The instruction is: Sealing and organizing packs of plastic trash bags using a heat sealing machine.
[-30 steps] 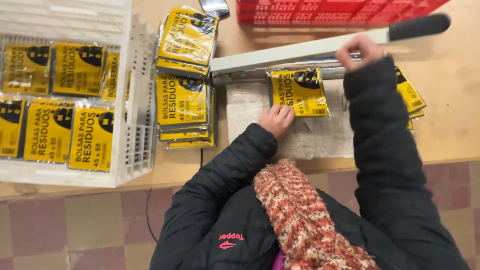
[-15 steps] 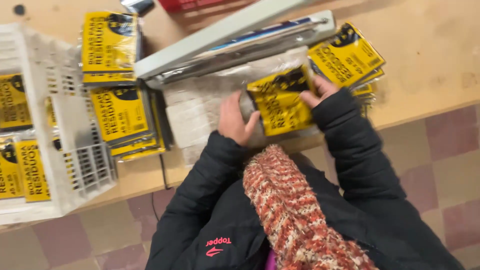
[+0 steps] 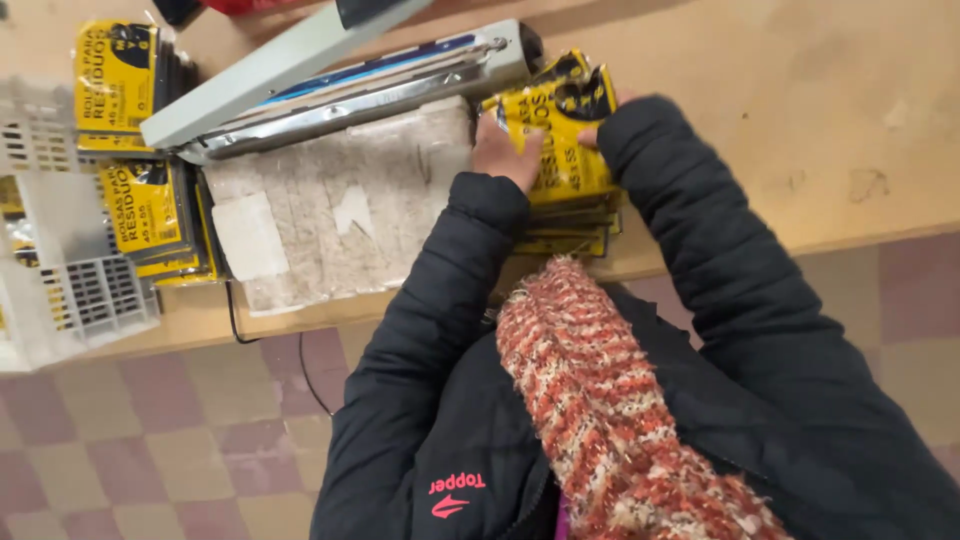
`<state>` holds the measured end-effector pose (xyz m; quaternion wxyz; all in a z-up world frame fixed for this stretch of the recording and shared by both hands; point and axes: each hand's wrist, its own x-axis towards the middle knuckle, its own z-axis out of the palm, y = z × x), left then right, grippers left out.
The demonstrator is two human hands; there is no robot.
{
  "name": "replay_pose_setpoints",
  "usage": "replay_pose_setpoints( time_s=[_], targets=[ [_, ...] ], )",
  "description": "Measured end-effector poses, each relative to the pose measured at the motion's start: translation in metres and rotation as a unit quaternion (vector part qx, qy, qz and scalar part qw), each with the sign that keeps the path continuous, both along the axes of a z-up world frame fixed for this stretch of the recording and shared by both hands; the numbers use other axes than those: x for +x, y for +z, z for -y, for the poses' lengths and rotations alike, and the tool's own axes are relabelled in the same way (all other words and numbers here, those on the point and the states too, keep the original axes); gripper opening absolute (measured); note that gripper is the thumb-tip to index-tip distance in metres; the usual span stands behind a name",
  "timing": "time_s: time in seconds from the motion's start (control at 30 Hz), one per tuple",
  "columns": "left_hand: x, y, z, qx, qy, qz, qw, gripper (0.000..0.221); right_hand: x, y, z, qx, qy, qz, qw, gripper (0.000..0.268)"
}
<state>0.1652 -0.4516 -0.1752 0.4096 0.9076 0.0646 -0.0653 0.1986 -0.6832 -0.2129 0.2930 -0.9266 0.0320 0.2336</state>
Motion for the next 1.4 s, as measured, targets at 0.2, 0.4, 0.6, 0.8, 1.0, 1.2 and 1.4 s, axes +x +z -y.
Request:
replay_pose_setpoints(
  time_s=[0.2, 0.4, 0.6, 0.8, 1.0, 1.2, 1.4],
  targets=[
    [0.022, -0.016, 0.02, 0.091, 0.175, -0.176, 0.964, 0.081, -0.055, 0.001, 0.005, 0.056, -0.113, 0.134, 0.983, 0.089],
    [0.013, -0.082, -0.001, -0.187, 0.125, -0.194, 0.955, 0.062, -0.063, -0.01, 0.022, 0.136, -0.15, -0.132, 0.97, 0.107],
    [-0.025, -0.013, 0.019, -0.247, -0.015, -0.307, 0.919, 0.047, -0.092, -0.079, 0.056, 0.56, -0.163, -0.344, 0.736, 0.049],
    [-0.047, -0.031, 0.013, -0.376, -0.093, -0.224, 0.894, 0.057, -0.122, -0.017, 0.052, 0.601, -0.171, -0.185, 0.758, 0.073],
    [-0.029, 0.027, 0.031, -0.36, -0.163, -0.104, 0.913, 0.061, -0.11, 0.051, 0.067, 0.509, -0.115, 0.062, 0.851, 0.081],
    [0.004, -0.017, 0.069, -0.769, 0.084, -0.26, 0.578, 0.055, -0.071, -0.094, 0.149, 0.449, -0.016, 0.205, 0.869, 0.04],
    [0.028, -0.044, 0.066, -0.379, -0.314, 0.068, 0.868, 0.124, -0.041, -0.195, 0.161, 0.811, -0.267, -0.173, 0.491, 0.041]
  ],
)
